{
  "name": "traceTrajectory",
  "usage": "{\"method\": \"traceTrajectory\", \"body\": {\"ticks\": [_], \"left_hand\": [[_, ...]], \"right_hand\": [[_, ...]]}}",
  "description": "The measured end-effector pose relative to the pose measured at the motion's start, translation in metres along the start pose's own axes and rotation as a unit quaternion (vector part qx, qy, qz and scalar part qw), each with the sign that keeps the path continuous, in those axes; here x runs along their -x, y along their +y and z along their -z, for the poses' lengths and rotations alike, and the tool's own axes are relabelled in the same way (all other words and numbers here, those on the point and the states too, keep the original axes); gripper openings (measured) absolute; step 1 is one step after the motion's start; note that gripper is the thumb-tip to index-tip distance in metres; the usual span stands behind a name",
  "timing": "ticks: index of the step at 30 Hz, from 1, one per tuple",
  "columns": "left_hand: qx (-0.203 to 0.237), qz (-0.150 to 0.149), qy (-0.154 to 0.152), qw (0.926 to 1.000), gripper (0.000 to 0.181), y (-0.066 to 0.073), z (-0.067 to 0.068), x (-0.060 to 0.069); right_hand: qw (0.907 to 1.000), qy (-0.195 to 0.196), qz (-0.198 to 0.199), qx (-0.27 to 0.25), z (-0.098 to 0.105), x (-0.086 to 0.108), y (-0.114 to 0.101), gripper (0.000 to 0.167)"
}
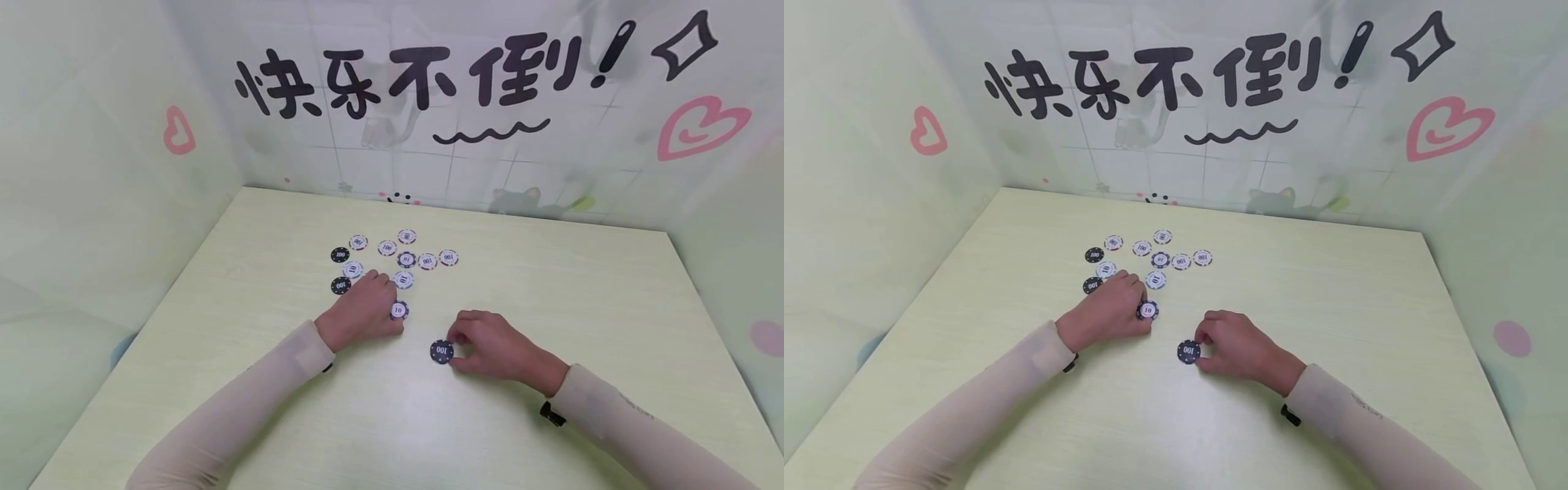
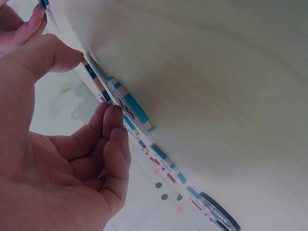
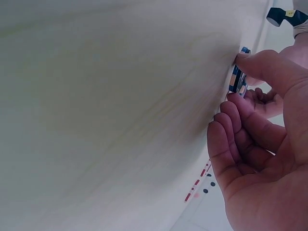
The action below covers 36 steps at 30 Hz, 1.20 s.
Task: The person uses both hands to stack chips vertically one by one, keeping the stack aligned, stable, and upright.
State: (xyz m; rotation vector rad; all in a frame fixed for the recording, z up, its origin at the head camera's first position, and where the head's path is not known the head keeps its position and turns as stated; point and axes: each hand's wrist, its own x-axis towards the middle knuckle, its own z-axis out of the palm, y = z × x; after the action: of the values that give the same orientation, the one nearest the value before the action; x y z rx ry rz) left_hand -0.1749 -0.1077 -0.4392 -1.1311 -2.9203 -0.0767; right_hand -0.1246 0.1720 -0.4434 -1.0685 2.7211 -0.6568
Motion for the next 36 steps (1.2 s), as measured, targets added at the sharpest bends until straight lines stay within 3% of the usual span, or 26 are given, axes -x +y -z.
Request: {"method": "traceTrajectory", "body": {"ticks": [20, 26, 32, 36], "left_hand": [[0.039, -0.033, 0.045, 0.9977, 0.03, 0.009, 0.006, 0.007], [0.048, -0.039, 0.04, 0.9973, 0.03, 0.015, 0.008, 0.008], [0.047, -0.053, 0.056, 0.9959, 0.033, 0.021, 0.007, 0.009], [0.059, -0.051, 0.046, 0.9959, 0.033, 0.026, 0.007, 0.01]], "right_hand": [[1.0, -0.003, -0.008, 0.001, 0.001, -0.001, -0.001, 0.024], [1.0, -0.001, -0.002, 0.003, 0.001, -0.001, -0.001, 0.024], [1.0, 0.0, -0.001, 0.003, 0.0, -0.001, -0.001, 0.023], [1.0, -0.001, -0.003, 0.004, 0.001, -0.001, -0.002, 0.023]]}}
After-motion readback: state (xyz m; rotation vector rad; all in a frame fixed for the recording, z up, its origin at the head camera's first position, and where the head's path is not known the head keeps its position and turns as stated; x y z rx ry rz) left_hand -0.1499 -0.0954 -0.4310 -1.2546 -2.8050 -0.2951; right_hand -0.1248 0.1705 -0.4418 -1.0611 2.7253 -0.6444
